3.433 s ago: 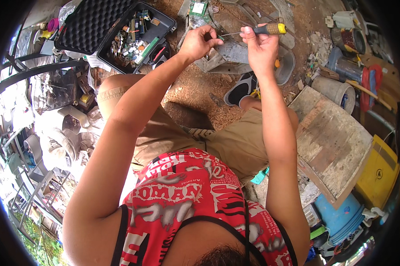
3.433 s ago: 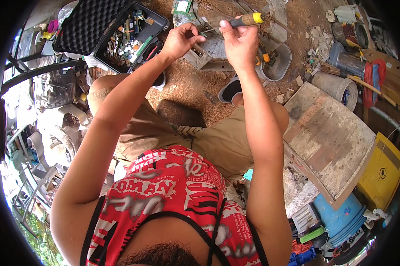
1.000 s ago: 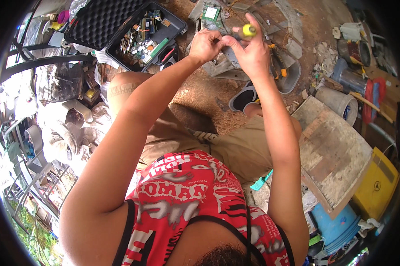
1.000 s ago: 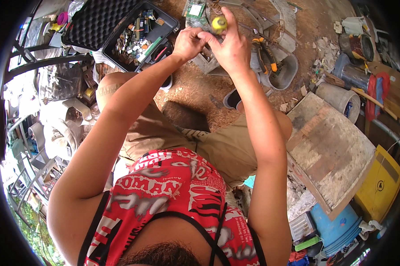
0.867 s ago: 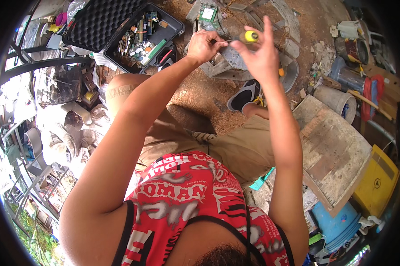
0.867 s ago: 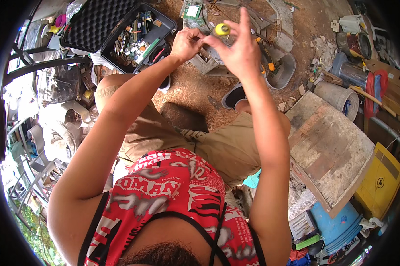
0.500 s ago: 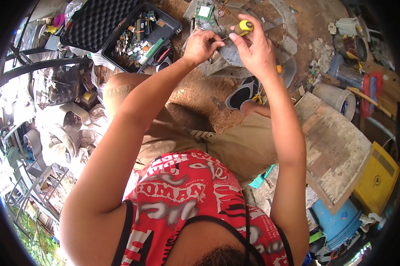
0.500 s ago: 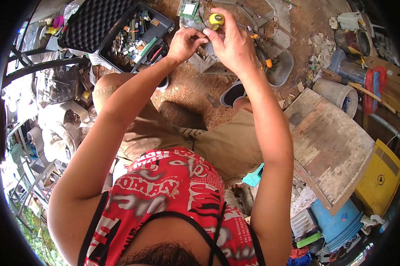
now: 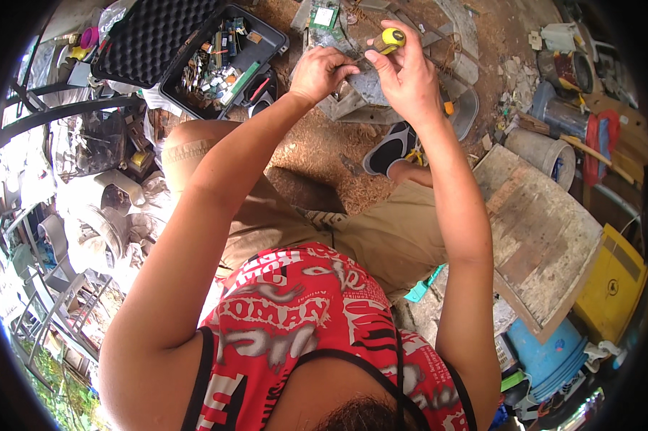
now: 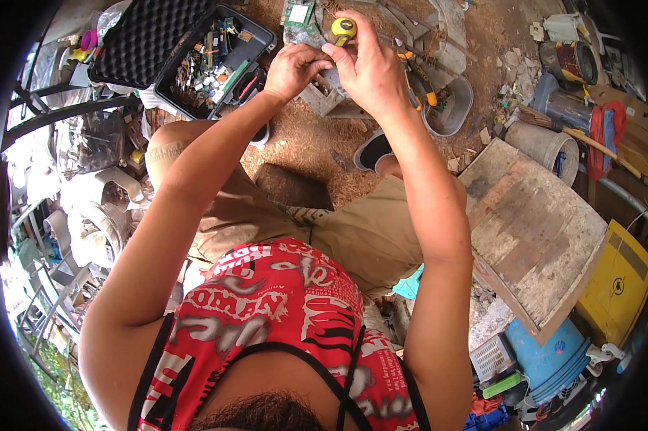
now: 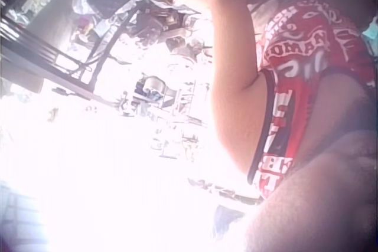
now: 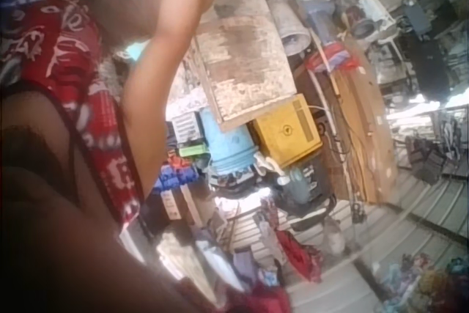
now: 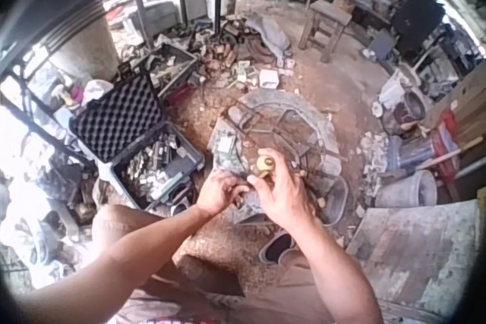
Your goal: The person uses a small screwdriver and pliers to manipulate components on a green circuit board, prying at parts and stripping wire.
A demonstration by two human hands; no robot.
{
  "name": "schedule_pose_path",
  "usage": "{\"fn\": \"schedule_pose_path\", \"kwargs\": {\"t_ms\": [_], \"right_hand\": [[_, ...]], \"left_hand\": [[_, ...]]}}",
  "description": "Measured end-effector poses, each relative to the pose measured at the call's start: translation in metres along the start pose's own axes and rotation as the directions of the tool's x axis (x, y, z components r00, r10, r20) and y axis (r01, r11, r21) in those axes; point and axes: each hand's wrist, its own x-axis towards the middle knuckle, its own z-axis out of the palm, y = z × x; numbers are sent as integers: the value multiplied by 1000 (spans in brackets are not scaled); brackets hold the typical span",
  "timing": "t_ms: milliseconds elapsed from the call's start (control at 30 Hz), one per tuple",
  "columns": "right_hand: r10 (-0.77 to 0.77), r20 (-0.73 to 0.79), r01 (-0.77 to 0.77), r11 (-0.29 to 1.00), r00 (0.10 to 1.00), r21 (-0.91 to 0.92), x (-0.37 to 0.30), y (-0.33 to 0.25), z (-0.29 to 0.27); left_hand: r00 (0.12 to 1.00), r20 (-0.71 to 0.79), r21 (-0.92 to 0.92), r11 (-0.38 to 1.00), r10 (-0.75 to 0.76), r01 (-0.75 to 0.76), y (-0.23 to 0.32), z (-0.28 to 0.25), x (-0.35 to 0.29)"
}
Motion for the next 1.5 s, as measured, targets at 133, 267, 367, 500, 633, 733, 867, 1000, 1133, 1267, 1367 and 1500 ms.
{"fn": "schedule_pose_path", "kwargs": {"t_ms": [133, 267, 367, 500, 633, 733, 867, 1000, 1133, 1267, 1367, 1500], "right_hand": [[-19, -33, 21, 996, 999, 81, 2, -9, 0], [-16, -34, 18, 998, 999, 68, 2, -9, 0], [-22, -34, 25, 995, 999, 93, 2, -9, 0], [-14, -23, 16, 996, 1000, 83, 3, -9, 0], [-11, -18, 11, 999, 1000, 40, 4, -11, 0], [-22, -23, 23, 999, 999, 40, 5, -10, 0], [-27, -18, 28, 999, 999, 45, 6, -12, 0], [-48, -30, 50, 996, 998, 80, 10, -11, 2], [121, 103, -113, 991, 987, -76, 13, -24, -9], [170, 112, -165, 985, 979, -46, 14, -43, -21], [-3, -54, 2, 1000, 999, -30, 5, -26, -30], [121, -123, -126, 992, 985, -30, -21, 38, -68]], "left_hand": [[1000, 10, 0, 1000, -15, 15, -1, -1, 1], [999, 24, -7, 999, -47, 47, -2, 0, 0], [998, 28, -18, 998, -56, 57, -3, 1, 0], [999, 14, -27, 999, -47, 47, -2, 1, 0], [999, 14, -43, 998, -38, 39, -3, 1, 1], [998, -1, -66, 996, -60, 60, 2, -2, 2], [995, -23, -109, 990, -96, 93, 1, -2, 0], [994, -1, -115, 988, -106, 105, 0, -3, 3], [995, 19, -92, 991, -98, 99, -2, -2, 3], [990, 5, -45, 989, -140, 140, -9, 3, 0], [987, 22, -49, 986, -160, 161, -10, 5, 0], [977, 54, -77, 975, -206, 210, -10, 6, 0]]}}
